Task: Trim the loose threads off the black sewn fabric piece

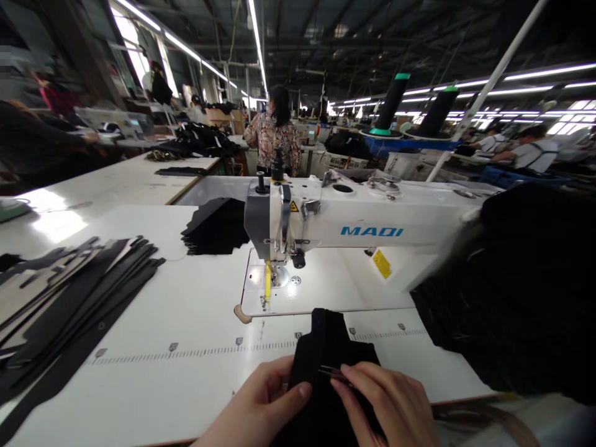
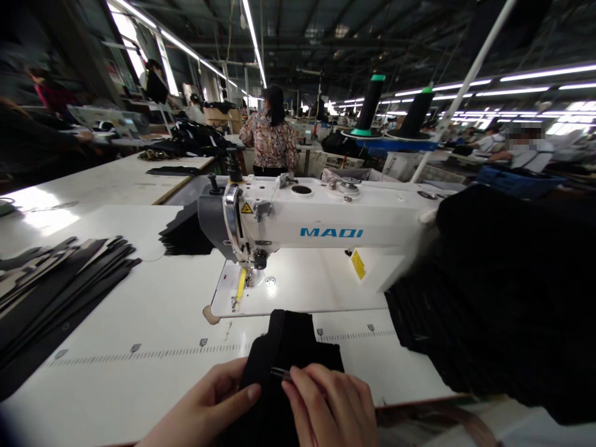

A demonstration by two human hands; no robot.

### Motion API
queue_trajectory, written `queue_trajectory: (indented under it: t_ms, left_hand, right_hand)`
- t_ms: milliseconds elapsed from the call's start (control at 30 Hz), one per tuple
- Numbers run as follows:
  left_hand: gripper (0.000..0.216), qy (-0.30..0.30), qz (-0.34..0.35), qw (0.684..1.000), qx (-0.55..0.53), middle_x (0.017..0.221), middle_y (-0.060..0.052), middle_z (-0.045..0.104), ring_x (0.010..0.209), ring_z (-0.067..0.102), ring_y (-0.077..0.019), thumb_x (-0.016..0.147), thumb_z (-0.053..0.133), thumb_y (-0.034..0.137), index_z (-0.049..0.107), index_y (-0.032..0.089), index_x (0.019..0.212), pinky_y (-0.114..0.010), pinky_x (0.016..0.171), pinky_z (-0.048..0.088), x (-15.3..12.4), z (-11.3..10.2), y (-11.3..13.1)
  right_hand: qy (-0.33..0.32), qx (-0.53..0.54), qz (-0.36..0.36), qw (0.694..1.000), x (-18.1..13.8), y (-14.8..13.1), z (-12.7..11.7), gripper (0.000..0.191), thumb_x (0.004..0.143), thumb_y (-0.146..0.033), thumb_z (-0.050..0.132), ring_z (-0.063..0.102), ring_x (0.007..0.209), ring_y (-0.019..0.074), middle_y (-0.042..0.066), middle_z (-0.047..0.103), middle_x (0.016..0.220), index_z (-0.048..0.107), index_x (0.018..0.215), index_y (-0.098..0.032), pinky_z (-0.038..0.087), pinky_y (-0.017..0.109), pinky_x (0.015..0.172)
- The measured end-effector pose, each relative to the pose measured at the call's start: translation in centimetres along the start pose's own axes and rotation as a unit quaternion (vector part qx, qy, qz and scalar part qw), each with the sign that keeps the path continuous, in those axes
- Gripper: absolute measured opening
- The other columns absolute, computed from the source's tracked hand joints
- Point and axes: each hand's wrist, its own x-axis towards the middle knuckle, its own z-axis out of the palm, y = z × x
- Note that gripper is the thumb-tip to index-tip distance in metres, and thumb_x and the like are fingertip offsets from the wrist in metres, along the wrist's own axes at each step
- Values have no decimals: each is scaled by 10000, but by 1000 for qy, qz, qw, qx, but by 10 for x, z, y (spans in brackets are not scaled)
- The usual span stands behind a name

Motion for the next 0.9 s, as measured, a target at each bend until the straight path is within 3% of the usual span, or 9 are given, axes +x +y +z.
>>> queue_trajectory:
  t_ms: [133, 367, 600, 900]
  left_hand:
    - [425, 9, 2, 1000, 5, 1009, -28, 810, 991, 714, -254, 772, 866, 496, 800, 278, 1131, -346, 980, 488, -2, 3, 2]
    - [365, 2, 5, 1000, -4, 941, 10, 807, 933, 711, -204, 792, 854, 491, 809, 305, 1102, -277, 933, 490, -2, 1, 0]
    - [535, 59, -47, 997, -11, 753, -5, 763, 786, 639, -161, 668, 883, 632, 837, 189, 964, -217, 777, 466, 1, 1, -6]
    - [638, 68, -43, 994, 69, 788, -14, 702, 749, 534, -155, 663, 825, 727, 815, 147, 929, -244, 725, 423, 2, -2, -10]
  right_hand:
    - [-14, -28, -42, 999, 2, 6, -3, 103, 993, -192, 629, 695, 753, 113, 23, 733, 882, 666, 1086, -168, 453, 305, 768]
    - [-12, -3, -36, 999, 2, 6, -1, 114, 993, -200, 634, 687, 772, 107, 31, 728, 887, 657, 1095, -155, 468, 287, 757]
    - [-5, -10, -77, 997, 0, 6, 2, 120, 991, -158, 633, 697, 773, 116, 43, 758, 894, 645, 1102, -115, 466, 303, 744]
    - [-25, 7, -36, 999, -3, -1, 5, 96, 1023, -210, 578, 679, 731, 132, 11, 752, 890, 646, 1073, -164, 430, 317, 713]
